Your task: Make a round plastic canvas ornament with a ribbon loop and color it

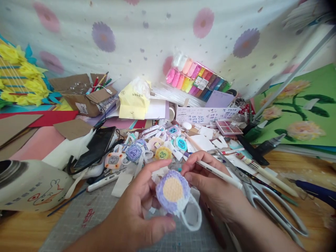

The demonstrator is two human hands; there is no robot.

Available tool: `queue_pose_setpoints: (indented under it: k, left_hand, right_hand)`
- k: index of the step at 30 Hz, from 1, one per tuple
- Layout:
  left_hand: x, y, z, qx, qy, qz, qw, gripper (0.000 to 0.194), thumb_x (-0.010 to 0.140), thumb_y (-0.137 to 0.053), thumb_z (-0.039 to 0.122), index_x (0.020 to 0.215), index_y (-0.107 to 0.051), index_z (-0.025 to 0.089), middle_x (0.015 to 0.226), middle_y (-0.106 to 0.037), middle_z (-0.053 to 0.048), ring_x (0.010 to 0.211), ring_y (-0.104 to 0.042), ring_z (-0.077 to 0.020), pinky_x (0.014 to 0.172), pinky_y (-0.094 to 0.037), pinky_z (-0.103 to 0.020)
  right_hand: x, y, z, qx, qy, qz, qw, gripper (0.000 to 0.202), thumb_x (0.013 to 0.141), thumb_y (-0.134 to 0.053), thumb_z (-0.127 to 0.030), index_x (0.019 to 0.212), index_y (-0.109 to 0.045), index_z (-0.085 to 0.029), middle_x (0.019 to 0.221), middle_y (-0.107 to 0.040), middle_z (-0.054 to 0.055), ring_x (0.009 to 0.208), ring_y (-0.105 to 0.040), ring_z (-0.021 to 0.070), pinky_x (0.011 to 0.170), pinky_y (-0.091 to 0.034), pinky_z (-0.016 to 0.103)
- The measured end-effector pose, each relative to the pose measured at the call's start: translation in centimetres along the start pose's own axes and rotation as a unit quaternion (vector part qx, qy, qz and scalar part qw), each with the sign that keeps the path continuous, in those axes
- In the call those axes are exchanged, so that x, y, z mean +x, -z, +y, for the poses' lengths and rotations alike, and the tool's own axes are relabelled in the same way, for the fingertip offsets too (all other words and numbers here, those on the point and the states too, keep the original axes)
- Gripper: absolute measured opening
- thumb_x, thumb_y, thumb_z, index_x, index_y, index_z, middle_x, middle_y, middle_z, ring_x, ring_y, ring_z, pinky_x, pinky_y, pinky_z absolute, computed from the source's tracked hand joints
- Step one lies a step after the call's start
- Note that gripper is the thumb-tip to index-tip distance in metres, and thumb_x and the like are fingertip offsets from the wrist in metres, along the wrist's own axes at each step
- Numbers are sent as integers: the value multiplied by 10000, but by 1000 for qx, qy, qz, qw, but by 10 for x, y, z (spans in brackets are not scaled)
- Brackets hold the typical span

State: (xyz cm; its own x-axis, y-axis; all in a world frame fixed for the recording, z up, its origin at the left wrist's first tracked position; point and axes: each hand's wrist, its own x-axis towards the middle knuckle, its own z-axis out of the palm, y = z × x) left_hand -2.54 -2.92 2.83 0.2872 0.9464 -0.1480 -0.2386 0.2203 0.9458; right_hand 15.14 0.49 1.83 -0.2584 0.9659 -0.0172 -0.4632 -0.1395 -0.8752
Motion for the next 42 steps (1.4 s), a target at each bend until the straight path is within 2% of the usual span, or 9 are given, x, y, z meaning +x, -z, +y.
queue_pose_setpoints:
  k: [3,7,12,15,18,23,29,32,42]
  left_hand:
    - [-2,0,1,20,22,-15,999,747,553,-693,65,1229,-544,347,865,-696,14,665,-646,-155,613,-502,-246]
    - [0,1,1,109,7,5,994,699,537,-646,11,1149,-593,342,842,-670,39,628,-618,-124,567,-471,-199]
    - [3,3,4,192,8,-9,981,597,561,-641,12,1072,-575,314,837,-651,60,685,-615,-124,600,-467,-187]
    - [3,0,7,174,18,28,984,560,567,-641,34,1050,-564,308,806,-655,78,699,-616,-116,635,-467,-185]
    - [3,-4,9,162,37,65,984,536,563,-678,74,1038,-560,294,795,-666,73,696,-618,-123,635,-471,-192]
    - [2,-6,11,154,47,111,981,547,532,-711,105,1028,-558,278,794,-683,51,761,-633,-162,616,-477,-200]
    - [1,-7,11,170,39,128,976,533,523,-724,123,1012,-566,263,779,-694,45,672,-618,-144,588,-485,-197]
    - [2,-8,12,173,28,136,975,509,516,-722,125,982,-576,264,743,-692,52,655,-615,-139,581,-480,-187]
    - [3,-9,12,189,-1,144,971,475,503,-706,102,934,-603,275,691,-672,69,714,-651,-165,641,-506,-215]
  right_hand:
    - [1,3,-1,-1,-7,-31,999,185,703,-744,-115,818,-629,-202,731,-635,-37,640,-551,71,595,-451,172]
    - [3,5,2,-23,0,-42,999,151,735,-724,-144,839,-636,-208,764,-646,-28,665,-577,81,613,-470,191]
    - [0,14,-13,-72,132,13,989,233,882,-567,-321,1094,-640,-259,839,-681,25,691,-620,143,614,-515,275]
    - [-13,16,-30,-156,210,15,965,310,887,-525,-429,1068,-698,-247,765,-665,46,692,-603,182,588,-505,296]
    - [-29,12,-39,-309,243,17,919,180,862,-585,-353,902,-732,-258,759,-674,35,685,-610,175,575,-474,266]
    - [-38,4,-34,-339,219,30,914,11,833,-602,-252,826,-600,-261,696,-630,0,602,-586,155,486,-442,236]
    - [-33,2,-32,-359,211,-38,909,118,786,-572,-117,758,-571,-232,631,-584,-14,543,-547,126,479,-437,226]
    - [-35,-1,-33,-346,191,-27,918,109,800,-562,-125,775,-577,-230,656,-585,-10,556,-541,123,490,-440,226]
    - [-33,-1,-33,-352,208,-8,913,125,803,-559,-116,756,-573,-231,647,-584,-16,546,-544,119,489,-431,224]
